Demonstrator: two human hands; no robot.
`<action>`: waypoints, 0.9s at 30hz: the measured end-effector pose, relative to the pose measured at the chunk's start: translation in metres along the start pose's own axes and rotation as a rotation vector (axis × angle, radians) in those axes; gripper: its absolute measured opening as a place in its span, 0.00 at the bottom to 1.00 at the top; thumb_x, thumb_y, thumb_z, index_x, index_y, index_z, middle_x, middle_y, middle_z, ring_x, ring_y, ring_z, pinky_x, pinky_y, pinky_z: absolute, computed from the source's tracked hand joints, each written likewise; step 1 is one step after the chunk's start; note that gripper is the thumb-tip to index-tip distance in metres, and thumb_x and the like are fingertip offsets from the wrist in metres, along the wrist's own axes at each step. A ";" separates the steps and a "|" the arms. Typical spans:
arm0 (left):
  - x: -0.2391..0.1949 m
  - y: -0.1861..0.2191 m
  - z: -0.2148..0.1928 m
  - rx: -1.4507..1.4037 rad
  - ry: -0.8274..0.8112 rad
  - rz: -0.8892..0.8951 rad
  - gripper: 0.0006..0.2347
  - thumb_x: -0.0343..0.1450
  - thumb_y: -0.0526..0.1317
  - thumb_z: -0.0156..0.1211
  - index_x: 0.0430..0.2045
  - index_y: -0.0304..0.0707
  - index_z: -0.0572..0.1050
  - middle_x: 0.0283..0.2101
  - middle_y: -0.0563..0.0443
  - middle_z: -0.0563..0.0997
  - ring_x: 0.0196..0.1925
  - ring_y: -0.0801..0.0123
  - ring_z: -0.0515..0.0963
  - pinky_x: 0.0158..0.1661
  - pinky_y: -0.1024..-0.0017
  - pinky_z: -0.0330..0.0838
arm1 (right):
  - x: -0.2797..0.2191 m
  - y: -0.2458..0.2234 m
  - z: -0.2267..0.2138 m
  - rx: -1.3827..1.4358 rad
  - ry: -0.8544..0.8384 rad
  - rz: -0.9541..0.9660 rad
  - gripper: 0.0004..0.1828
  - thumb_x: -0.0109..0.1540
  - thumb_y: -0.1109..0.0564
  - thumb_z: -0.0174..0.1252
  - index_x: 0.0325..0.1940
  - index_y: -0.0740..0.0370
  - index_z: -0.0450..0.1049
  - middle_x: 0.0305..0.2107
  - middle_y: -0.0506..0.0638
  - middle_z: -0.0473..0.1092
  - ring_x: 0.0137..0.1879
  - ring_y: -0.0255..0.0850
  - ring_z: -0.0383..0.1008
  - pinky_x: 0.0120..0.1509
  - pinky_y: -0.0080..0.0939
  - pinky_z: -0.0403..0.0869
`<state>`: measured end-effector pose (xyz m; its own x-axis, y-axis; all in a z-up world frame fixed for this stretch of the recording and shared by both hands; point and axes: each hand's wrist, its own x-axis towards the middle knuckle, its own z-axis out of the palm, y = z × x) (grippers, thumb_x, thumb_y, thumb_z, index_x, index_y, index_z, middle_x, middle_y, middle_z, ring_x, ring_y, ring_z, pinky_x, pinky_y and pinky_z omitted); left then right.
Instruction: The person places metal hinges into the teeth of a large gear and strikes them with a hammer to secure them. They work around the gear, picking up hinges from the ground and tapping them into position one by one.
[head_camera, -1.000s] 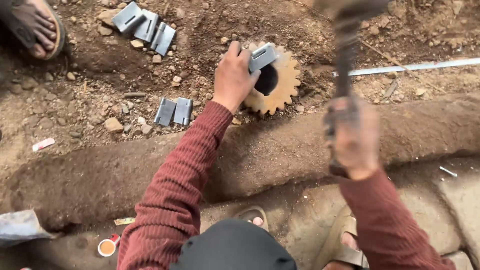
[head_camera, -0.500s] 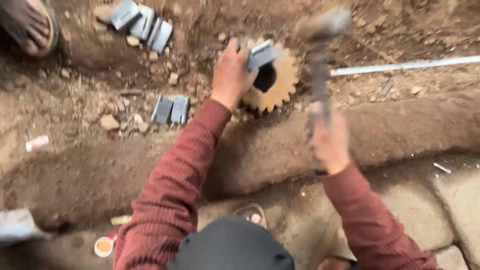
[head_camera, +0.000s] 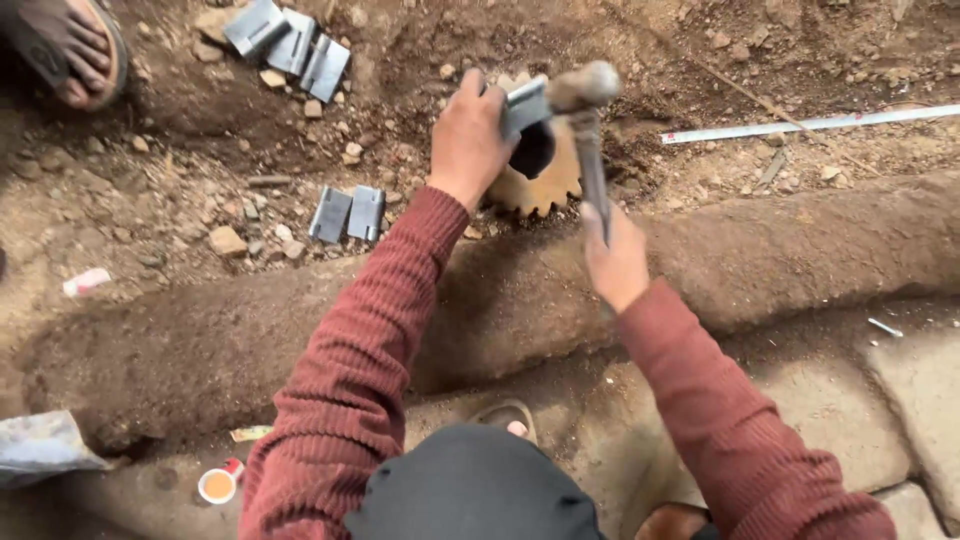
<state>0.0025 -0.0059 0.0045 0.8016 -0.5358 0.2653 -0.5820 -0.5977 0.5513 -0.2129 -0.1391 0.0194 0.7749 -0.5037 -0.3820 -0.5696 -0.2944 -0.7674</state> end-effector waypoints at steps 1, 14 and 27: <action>0.000 -0.001 0.004 0.008 -0.043 -0.026 0.13 0.63 0.33 0.71 0.38 0.30 0.78 0.43 0.44 0.72 0.43 0.57 0.80 0.41 0.61 0.79 | -0.012 0.006 -0.001 -0.051 0.110 -0.104 0.18 0.72 0.44 0.49 0.38 0.61 0.70 0.19 0.41 0.64 0.23 0.29 0.64 0.22 0.34 0.65; 0.010 0.000 0.003 -0.314 -0.079 -0.039 0.20 0.62 0.39 0.74 0.47 0.37 0.77 0.48 0.49 0.76 0.53 0.62 0.76 0.56 0.62 0.76 | -0.044 0.014 -0.049 0.116 -0.107 0.297 0.19 0.64 0.40 0.56 0.38 0.58 0.67 0.20 0.46 0.66 0.19 0.35 0.64 0.22 0.40 0.71; -0.093 0.098 -0.114 -0.898 -0.095 0.270 0.21 0.66 0.35 0.75 0.53 0.39 0.74 0.57 0.51 0.77 0.62 0.64 0.81 0.63 0.68 0.79 | -0.070 -0.097 -0.056 -0.413 0.260 -0.906 0.39 0.47 0.58 0.77 0.60 0.67 0.70 0.52 0.62 0.72 0.54 0.54 0.77 0.57 0.51 0.77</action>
<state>-0.1138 0.0532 0.1241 0.6172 -0.6594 0.4293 -0.3917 0.2157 0.8944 -0.2275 -0.1203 0.1491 0.9053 -0.0990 0.4131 0.1117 -0.8828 -0.4563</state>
